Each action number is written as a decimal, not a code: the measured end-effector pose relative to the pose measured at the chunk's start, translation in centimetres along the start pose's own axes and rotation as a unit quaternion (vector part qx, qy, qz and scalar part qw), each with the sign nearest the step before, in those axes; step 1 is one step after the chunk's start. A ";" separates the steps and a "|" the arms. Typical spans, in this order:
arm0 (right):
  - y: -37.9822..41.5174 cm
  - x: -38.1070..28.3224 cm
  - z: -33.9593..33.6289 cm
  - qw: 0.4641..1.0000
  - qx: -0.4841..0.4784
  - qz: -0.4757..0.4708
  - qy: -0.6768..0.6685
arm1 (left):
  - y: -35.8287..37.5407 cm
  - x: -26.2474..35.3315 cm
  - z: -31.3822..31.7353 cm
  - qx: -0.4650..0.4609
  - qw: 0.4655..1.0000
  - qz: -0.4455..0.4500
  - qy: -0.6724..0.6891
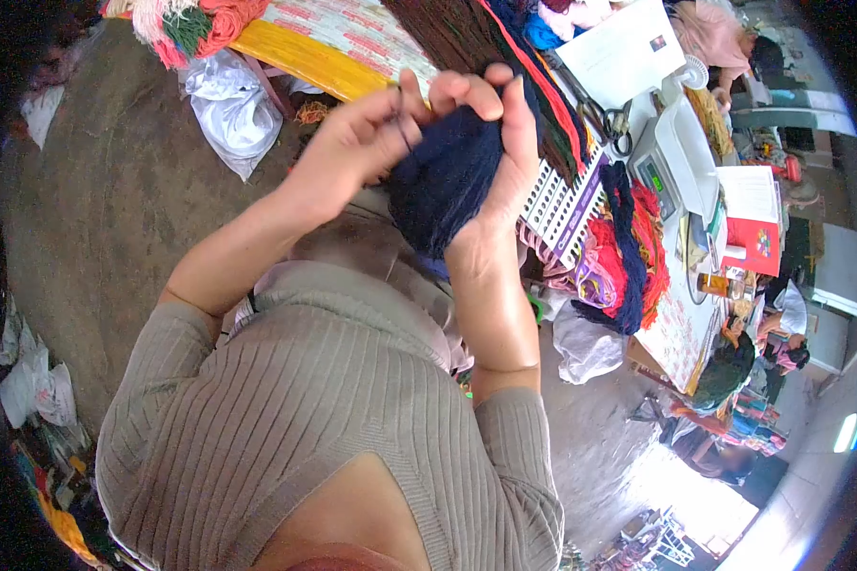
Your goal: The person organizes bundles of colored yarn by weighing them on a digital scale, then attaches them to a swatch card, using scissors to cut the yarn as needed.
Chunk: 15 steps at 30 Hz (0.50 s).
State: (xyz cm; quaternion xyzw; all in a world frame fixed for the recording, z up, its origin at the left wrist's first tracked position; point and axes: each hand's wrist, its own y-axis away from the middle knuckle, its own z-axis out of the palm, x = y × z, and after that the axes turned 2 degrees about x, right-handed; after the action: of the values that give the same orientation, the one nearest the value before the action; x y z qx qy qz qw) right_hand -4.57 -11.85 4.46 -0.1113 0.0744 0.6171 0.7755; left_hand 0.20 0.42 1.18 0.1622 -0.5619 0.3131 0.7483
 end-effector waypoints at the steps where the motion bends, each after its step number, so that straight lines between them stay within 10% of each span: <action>1: -0.4 0.0 1.1 0.999 0.020 0.001 0.034 | 0.1 1.6 0.3 0.085 0.993 -0.012 0.076; 4: -2.7 -1.0 2.2 0.994 -0.103 0.021 0.026 | -0.9 2.7 -2.9 0.165 0.931 0.039 0.323; 5: -3.0 -1.0 3.9 0.994 -0.097 0.034 0.023 | -1.5 2.2 -6.8 0.038 0.880 0.080 0.468; 6: -3.4 -1.1 5.7 0.994 -0.091 0.048 0.021 | -0.8 3.3 -8.0 0.249 0.875 0.100 0.403; 9: -5.3 -1.3 7.5 0.996 -0.066 0.049 -0.025 | 0.1 5.1 -14.5 0.080 0.877 0.203 0.428; 15: -8.8 -2.4 8.4 0.981 -0.154 0.108 -0.056 | 3.9 7.0 -21.7 0.214 0.904 0.216 0.301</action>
State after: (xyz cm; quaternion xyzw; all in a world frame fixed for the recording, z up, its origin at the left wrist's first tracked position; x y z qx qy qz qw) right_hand 3.28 -13.77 13.85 -0.1858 -0.0533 0.7064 0.6809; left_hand 14.93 18.23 0.51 0.0910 -0.2508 0.6134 0.7434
